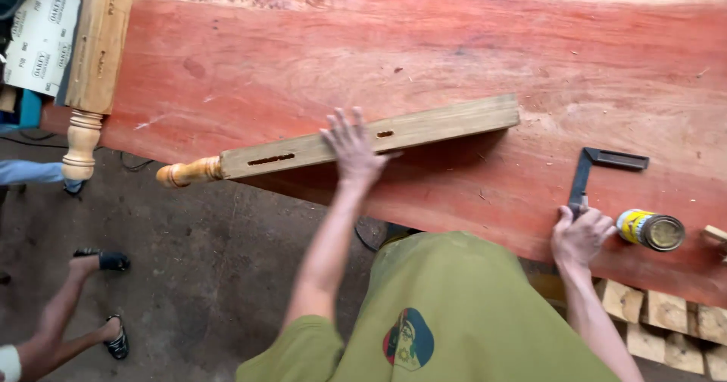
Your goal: Marking measurements on a wooden table leg using a tape measure and a try square
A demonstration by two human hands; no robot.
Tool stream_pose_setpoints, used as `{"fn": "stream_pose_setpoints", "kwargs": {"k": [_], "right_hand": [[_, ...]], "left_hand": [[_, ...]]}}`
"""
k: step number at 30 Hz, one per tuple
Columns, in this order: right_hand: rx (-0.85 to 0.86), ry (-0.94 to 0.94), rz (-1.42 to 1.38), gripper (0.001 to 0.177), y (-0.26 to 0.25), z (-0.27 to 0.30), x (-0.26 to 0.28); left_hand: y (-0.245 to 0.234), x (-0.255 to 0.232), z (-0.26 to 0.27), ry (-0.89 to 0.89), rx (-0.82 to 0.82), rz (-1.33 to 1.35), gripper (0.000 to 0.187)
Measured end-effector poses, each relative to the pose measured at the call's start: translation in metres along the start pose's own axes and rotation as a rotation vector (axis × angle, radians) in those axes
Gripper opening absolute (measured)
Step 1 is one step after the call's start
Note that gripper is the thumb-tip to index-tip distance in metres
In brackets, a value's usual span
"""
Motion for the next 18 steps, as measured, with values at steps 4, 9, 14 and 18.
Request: {"fn": "stream_pose_setpoints", "kwargs": {"k": [4,9,14,18], "right_hand": [[0.218,0.285,-0.056,0.037,0.014,-0.010,0.002],[0.254,0.788,-0.605,0.018,0.016,-0.017,0.007],[0.243,0.626,-0.918,0.015,-0.063,-0.062,0.072],[0.503,0.205,-0.962,0.026,-0.108,-0.088,0.140]], "left_hand": [[-0.001,-0.137,-0.009,0.038,-0.157,0.363,0.138],[-0.054,-0.293,0.027,0.867,0.177,0.941,0.080],[-0.107,-0.292,0.053,0.647,-0.092,1.145,0.040],[-0.156,-0.268,0.055,0.874,-0.191,0.835,0.063]]}}
Point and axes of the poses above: each hand's wrist, its own z-axis away from the middle knuckle, its own y-axis out of the palm, x = y × z, the point moved 6 cm from there along -z, towards the middle knuckle, and after that the axes turned 12 degrees about -x, right-handed, at the moved point
